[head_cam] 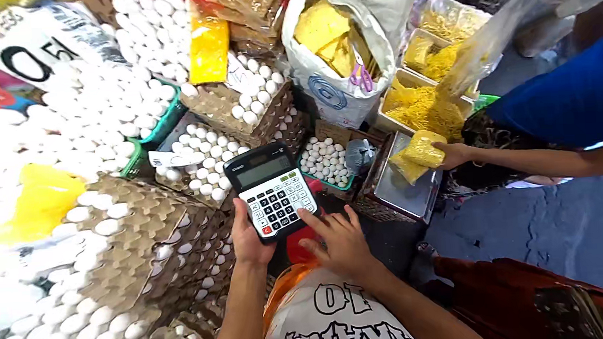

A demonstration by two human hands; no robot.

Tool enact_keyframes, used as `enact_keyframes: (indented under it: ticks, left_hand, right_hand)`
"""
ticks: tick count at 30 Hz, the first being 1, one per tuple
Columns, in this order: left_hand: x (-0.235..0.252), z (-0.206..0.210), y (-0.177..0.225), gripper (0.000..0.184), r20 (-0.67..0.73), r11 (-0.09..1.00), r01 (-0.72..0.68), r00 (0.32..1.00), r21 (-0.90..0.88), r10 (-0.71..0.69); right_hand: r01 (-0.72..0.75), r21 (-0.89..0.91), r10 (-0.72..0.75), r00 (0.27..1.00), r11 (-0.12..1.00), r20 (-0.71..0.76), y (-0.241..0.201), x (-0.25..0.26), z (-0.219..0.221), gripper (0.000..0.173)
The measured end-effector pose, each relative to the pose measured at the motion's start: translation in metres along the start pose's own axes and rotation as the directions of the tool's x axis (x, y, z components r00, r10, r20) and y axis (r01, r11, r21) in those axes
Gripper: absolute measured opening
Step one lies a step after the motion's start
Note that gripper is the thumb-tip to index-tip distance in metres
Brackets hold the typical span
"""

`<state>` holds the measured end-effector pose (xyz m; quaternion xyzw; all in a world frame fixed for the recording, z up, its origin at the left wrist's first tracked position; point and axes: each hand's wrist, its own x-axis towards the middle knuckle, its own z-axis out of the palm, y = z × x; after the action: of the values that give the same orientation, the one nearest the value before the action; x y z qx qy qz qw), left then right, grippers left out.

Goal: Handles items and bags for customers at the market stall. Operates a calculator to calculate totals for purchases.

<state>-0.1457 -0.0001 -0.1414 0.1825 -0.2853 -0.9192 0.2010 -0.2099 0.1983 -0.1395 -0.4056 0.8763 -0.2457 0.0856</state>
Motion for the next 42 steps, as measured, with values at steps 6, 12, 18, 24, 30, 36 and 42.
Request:
enact_keyframes:
  ticks: [6, 12, 18, 24, 30, 36, 42]
  left_hand:
    - [0.008, 0.004, 0.013, 0.067, 0.029, 0.999, -0.04, 0.999, 0.017, 0.039]
    - [0.013, 0.004, 0.001, 0.069, 0.041, 1.0, 0.024, 0.999, -0.007, -0.023]
    - [0.016, 0.005, -0.001, 0.068, 0.041, 0.998, 0.066, 0.997, -0.007, -0.066]
    - [0.012, -0.01, 0.0, 0.068, 0.027, 0.993, 0.109, 0.994, -0.036, -0.108]
    - [0.011, -0.006, 0.001, 0.068, -0.035, 0.994, 0.101, 0.994, -0.036, -0.102]
    - [0.012, -0.005, 0.006, 0.068, -0.032, 0.997, 0.073, 0.997, -0.035, -0.074]
    - [0.012, -0.007, 0.006, 0.07, -0.007, 0.995, 0.082, 0.997, -0.062, -0.083]
  right_hand:
    - [0.017, 0.025, -0.02, 0.994, 1.0, 0.108, -0.005, 0.01, 0.0, 0.063]
    - [-0.056, 0.014, 0.054, 0.989, 0.998, 0.14, -0.002, 0.002, -0.003, 0.063]
    - [-0.096, 0.022, 0.09, 0.98, 0.995, 0.176, -0.003, -0.003, -0.005, 0.063]
    - [-0.132, 0.013, 0.123, 0.955, 0.991, 0.271, -0.009, -0.003, -0.006, 0.064]
    - [-0.112, -0.016, 0.113, 0.971, 0.994, 0.21, -0.01, -0.001, -0.003, 0.065]
    - [-0.083, -0.058, 0.093, 0.977, 0.995, 0.191, -0.014, 0.003, -0.002, 0.067]
    - [-0.07, -0.065, 0.079, 0.986, 0.995, 0.146, -0.015, 0.002, 0.003, 0.068]
